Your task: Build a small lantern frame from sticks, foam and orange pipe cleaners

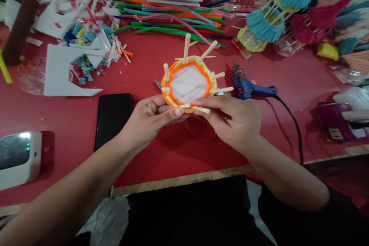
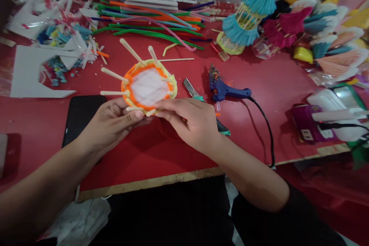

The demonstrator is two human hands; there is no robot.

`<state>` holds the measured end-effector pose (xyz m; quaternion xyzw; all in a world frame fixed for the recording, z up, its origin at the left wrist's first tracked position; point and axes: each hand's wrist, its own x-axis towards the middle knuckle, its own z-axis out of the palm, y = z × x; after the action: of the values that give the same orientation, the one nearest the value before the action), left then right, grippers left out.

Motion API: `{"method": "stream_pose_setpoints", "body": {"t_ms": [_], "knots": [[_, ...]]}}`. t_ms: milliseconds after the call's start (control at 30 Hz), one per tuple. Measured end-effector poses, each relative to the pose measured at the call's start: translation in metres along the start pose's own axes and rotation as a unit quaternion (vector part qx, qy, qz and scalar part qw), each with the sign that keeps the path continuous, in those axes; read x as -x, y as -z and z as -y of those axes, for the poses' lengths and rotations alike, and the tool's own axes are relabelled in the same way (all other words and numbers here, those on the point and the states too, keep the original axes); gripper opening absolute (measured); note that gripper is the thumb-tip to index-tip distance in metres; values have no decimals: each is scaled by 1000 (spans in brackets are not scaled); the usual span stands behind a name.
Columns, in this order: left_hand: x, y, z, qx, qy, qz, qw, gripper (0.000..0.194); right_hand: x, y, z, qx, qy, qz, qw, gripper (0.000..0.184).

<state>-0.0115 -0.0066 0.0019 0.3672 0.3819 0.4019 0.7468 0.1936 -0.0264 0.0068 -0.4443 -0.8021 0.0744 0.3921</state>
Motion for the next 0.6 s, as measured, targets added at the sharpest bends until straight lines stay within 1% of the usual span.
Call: {"method": "stream_pose_setpoints", "body": {"t_ms": [133, 267, 333, 467, 600], "knots": [[1, 0, 0, 2, 3, 2, 1000, 24, 0, 0, 0, -4, 2, -5, 1000, 12], [2, -2, 0, 11, 4, -6, 1000, 28, 0, 1, -3, 1, -28, -5, 1000, 13], [2, -3, 0, 18, 2, -18, 1000, 31, 0, 1, -4, -9, -36, -9, 999, 13], [1, -5, -3, 13, 9, -52, 999, 31, -1, 2, -8, -32, -16, -14, 999, 15], [1, -6, -6, 0, 30, -67, 997, 32, -3, 4, -11, -36, -5, 3, 999, 18]]}}
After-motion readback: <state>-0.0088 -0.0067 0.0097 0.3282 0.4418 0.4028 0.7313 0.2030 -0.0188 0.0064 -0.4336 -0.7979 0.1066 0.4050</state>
